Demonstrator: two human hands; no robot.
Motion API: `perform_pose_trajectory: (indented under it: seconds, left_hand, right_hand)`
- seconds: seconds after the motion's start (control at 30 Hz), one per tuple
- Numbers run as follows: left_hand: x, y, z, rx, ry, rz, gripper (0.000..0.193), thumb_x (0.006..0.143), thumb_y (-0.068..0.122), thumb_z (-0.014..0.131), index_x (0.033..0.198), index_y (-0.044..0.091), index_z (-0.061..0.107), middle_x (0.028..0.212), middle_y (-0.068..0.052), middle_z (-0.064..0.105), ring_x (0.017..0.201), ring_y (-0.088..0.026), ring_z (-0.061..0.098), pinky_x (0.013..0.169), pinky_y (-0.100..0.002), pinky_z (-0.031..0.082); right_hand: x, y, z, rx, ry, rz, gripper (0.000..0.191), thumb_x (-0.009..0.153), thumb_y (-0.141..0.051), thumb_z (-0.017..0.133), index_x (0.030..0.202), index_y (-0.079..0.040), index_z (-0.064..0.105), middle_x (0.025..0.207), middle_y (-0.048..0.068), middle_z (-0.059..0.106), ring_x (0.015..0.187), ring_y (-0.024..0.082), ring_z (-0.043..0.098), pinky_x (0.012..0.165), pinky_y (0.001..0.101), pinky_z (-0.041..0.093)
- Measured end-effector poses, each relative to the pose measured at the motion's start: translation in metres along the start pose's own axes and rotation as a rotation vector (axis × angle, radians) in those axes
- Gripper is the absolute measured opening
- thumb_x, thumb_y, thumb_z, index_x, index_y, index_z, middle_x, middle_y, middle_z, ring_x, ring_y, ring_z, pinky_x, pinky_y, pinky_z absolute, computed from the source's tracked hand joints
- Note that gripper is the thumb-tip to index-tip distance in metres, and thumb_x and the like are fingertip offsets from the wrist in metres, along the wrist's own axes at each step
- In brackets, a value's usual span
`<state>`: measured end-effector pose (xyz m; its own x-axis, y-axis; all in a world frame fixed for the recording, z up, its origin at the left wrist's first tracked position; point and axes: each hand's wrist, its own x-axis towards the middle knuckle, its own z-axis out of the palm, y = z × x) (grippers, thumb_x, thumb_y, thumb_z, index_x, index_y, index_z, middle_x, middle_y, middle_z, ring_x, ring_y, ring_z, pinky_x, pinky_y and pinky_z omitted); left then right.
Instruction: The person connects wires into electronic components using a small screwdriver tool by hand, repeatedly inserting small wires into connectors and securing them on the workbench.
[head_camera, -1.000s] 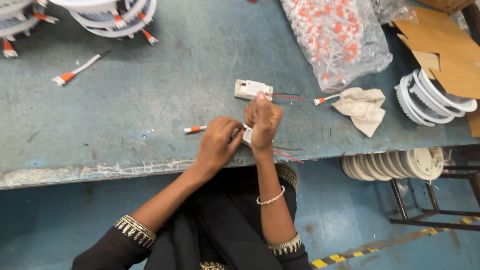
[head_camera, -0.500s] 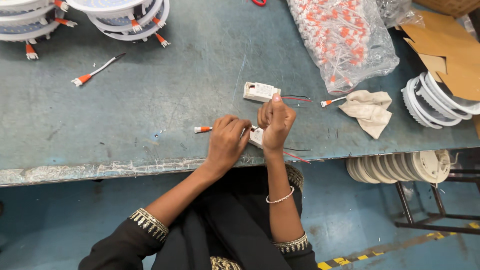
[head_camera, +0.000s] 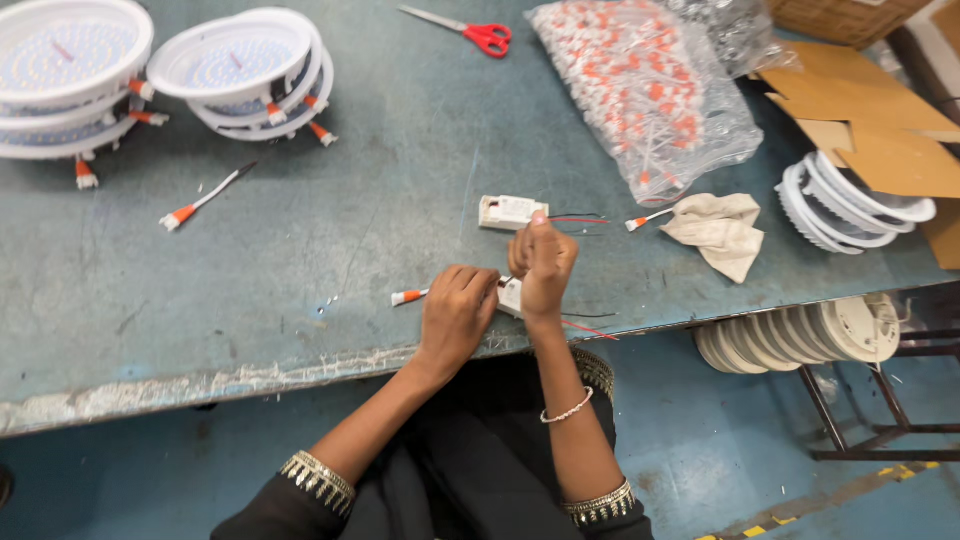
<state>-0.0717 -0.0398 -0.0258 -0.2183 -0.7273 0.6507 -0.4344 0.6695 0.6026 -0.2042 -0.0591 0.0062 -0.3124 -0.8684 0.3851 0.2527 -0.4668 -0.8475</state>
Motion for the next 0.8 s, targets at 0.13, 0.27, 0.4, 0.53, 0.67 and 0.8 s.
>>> perform_pose_trajectory:
  seconds: [0.13,0.27,0.4,0.53,0.67,0.8]
  left_hand:
    - [0.001,0.0,0.002,-0.005,0.0,-0.002,0.017,0.083,0.004,0.073,0.1,0.003,0.07,0.094,-0.01,0.068,0.091,-0.03,0.064,0.081,-0.042,0.051]
    - [0.001,-0.001,0.004,-0.019,-0.012,-0.025,0.018,0.084,0.004,0.073,0.101,0.003,0.07,0.095,-0.011,0.068,0.09,-0.031,0.064,0.079,-0.042,0.052]
    - [0.002,-0.001,0.006,-0.046,-0.018,-0.07,0.017,0.084,0.004,0.073,0.1,0.004,0.07,0.094,-0.011,0.067,0.09,-0.032,0.064,0.078,-0.043,0.052]
    - [0.002,-0.004,0.007,-0.089,-0.036,-0.113,0.014,0.083,0.004,0.074,0.097,0.004,0.069,0.093,-0.01,0.067,0.089,-0.031,0.065,0.078,-0.042,0.052]
    - [0.0,-0.009,0.009,-0.135,-0.055,-0.134,0.014,0.085,0.002,0.073,0.097,0.002,0.066,0.093,-0.011,0.066,0.089,-0.029,0.066,0.079,-0.041,0.053]
    - [0.0,-0.009,0.012,-0.158,-0.059,-0.125,0.017,0.085,-0.001,0.072,0.1,0.0,0.064,0.092,-0.013,0.065,0.088,-0.029,0.066,0.08,-0.04,0.054]
  right_hand:
    - [0.001,0.005,-0.001,-0.02,0.019,-0.002,0.055,0.111,-0.025,0.047,0.06,-0.011,0.03,0.051,-0.002,0.03,0.044,0.006,0.021,0.041,0.029,0.017]
    - [0.003,0.006,-0.001,-0.015,0.041,0.026,0.055,0.111,-0.025,0.048,0.06,-0.01,0.031,0.052,-0.002,0.031,0.044,0.006,0.022,0.041,0.0288,0.017]
    - [0.005,0.005,0.0,-0.012,0.06,0.047,0.054,0.11,-0.026,0.048,0.061,-0.01,0.032,0.052,-0.002,0.032,0.044,0.006,0.022,0.04,0.0288,0.017]
    - [0.005,0.004,0.0,-0.009,0.064,0.055,0.053,0.11,-0.026,0.049,0.062,-0.009,0.034,0.054,-0.002,0.032,0.044,0.007,0.023,0.041,0.0293,0.018]
    - [0.006,0.005,-0.001,0.007,0.043,0.042,0.054,0.111,-0.026,0.049,0.062,-0.01,0.032,0.053,-0.003,0.031,0.044,0.006,0.022,0.041,0.0287,0.017]
    - [0.006,0.007,-0.001,0.001,0.047,0.017,0.055,0.111,-0.026,0.049,0.061,-0.01,0.032,0.053,-0.003,0.031,0.043,0.006,0.023,0.04,0.0283,0.017]
